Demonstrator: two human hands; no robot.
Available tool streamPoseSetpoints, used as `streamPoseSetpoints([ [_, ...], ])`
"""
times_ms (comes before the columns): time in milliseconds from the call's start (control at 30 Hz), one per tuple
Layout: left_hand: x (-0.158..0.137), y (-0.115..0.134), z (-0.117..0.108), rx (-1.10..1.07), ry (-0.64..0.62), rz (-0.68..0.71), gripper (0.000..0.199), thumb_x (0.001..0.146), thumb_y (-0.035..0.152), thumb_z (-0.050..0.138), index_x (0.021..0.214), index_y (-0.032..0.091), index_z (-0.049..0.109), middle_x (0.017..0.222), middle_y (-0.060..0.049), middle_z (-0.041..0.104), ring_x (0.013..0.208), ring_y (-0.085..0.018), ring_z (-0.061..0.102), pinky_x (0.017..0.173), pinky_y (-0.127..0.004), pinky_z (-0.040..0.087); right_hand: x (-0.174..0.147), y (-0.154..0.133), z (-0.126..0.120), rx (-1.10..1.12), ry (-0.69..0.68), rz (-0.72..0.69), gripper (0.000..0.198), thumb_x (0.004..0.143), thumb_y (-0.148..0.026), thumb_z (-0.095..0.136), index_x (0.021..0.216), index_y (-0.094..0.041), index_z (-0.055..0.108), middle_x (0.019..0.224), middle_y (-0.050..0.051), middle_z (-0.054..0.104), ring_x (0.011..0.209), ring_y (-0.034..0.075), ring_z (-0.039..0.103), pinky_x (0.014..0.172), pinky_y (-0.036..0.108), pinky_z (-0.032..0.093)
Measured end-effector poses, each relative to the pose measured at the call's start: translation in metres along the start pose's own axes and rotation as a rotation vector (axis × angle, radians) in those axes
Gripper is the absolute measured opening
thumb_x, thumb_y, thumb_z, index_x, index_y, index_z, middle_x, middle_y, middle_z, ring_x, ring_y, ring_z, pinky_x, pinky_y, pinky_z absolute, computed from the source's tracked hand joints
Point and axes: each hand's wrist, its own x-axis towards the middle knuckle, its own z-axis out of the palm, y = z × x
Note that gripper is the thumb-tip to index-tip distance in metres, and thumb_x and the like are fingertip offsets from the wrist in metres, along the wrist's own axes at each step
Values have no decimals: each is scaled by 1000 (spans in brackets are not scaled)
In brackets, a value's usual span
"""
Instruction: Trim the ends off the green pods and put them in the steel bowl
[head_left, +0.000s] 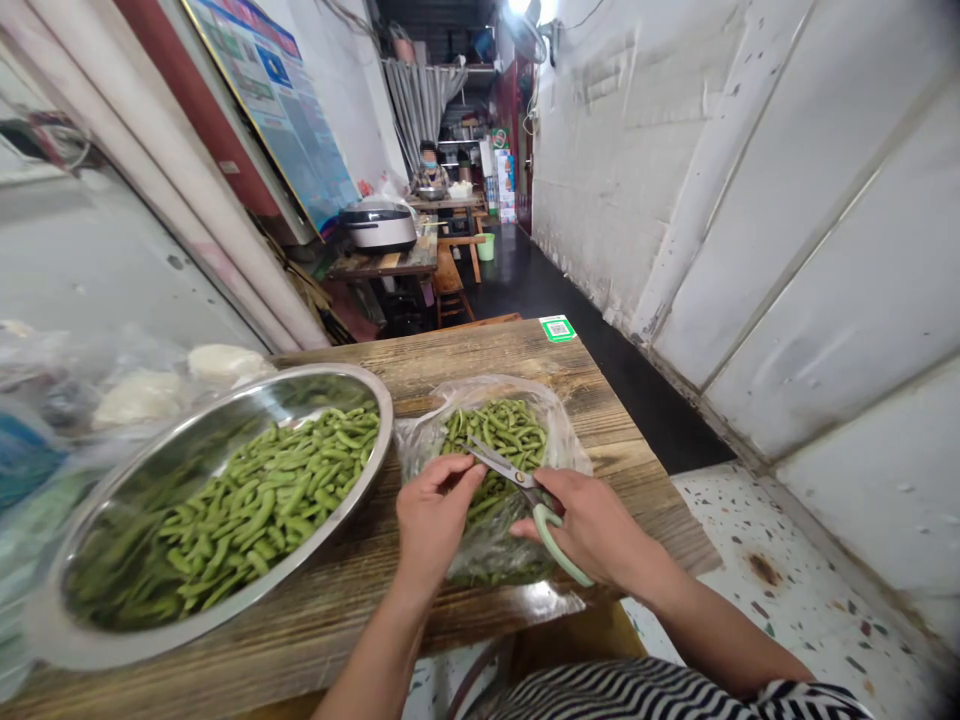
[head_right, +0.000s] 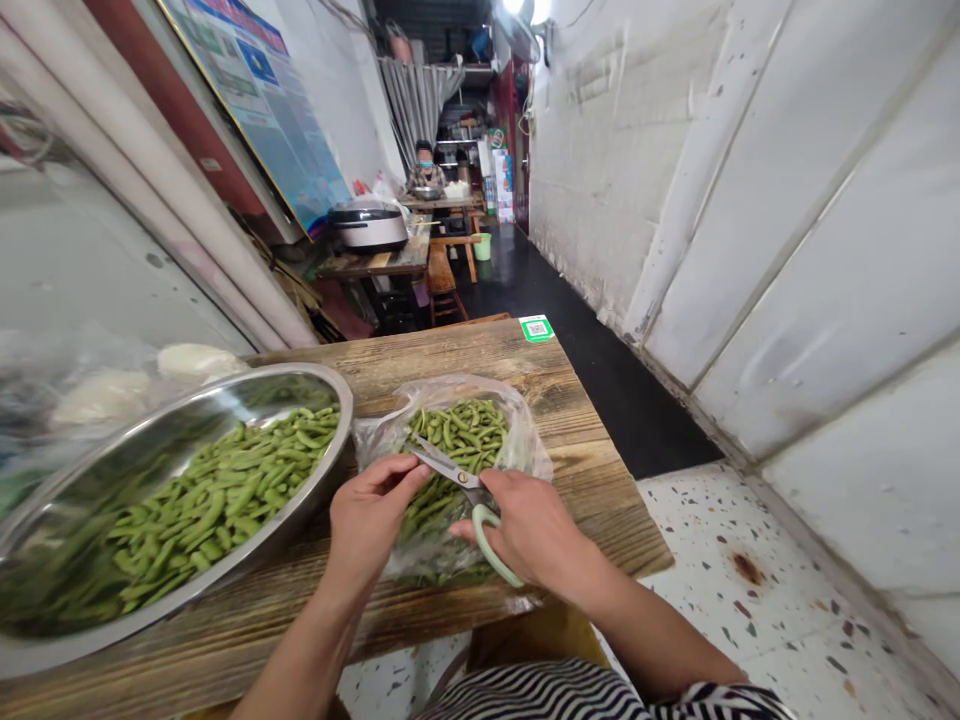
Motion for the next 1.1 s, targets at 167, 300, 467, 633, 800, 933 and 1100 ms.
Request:
streamPoseSetpoints([
  [167, -1, -1, 2, -95, -121, -227, 22, 59, 30, 75, 74, 15, 69, 60, 0, 66, 54, -12, 58, 54, -23, 47, 1, 5, 0, 24, -30, 13, 37, 79, -53, 57, 85, -17, 60, 72, 4, 62, 64, 15, 55, 58, 23, 34],
  [300, 0, 1, 3, -332, -207, -416, 28, 58, 29, 78, 75, 13, 64, 60, 1, 64, 57, -11, 61, 57, -22, 49, 0, 10, -2, 90, -60, 69, 34, 77, -52, 61, 79, -18, 58, 70, 2, 61, 60, 14, 53, 55, 21, 32],
  [467, 2, 8, 0, -658, -196, -568, 34, 53, 23, 82, 77, 14, 60, 71, 1, 64, 71, -10, 64, 62, -17, 50, -4, 7, -11, 214, -122, 114, 34, 77, -53, 60, 88, -20, 57, 73, 0, 61, 64, 15, 54, 57, 22, 34],
  [633, -1, 11, 0, -744, -156, -554, 30, 57, 23, 80, 73, 14, 57, 64, 4, 58, 51, -2, 51, 44, -10, 39, -7, -2, -17, 238, -165, 118, 41, 79, -51, 58, 104, -19, 55, 85, 4, 62, 74, 17, 55, 65, 24, 38],
  [800, -4, 13, 4, -820, -110, -572, 28, 56, 18, 80, 73, 12, 59, 65, 3, 58, 54, -3, 52, 48, -10, 43, -6, -4, -15, 183, -131, 77, 48, 76, -55, 59, 106, -18, 54, 85, 4, 61, 73, 17, 54, 65, 25, 38],
  [933, -4, 15, 5, -879, -79, -599, 24, 57, 12, 79, 72, 12, 60, 63, 3, 57, 56, -4, 55, 49, -10, 46, -5, -5, -13, 170, -117, 56, 50, 74, -58, 61, 104, -18, 54, 84, 4, 60, 68, 15, 52, 61, 23, 36],
  [1100, -7, 13, 6, -893, -85, -630, 20, 58, 10, 78, 69, 12, 61, 63, 2, 58, 56, -4, 56, 50, -10, 47, -4, -9, -11, 162, -115, 41, 40, 79, -57, 55, 89, -18, 55, 76, 2, 59, 64, 14, 51, 57, 22, 33],
])
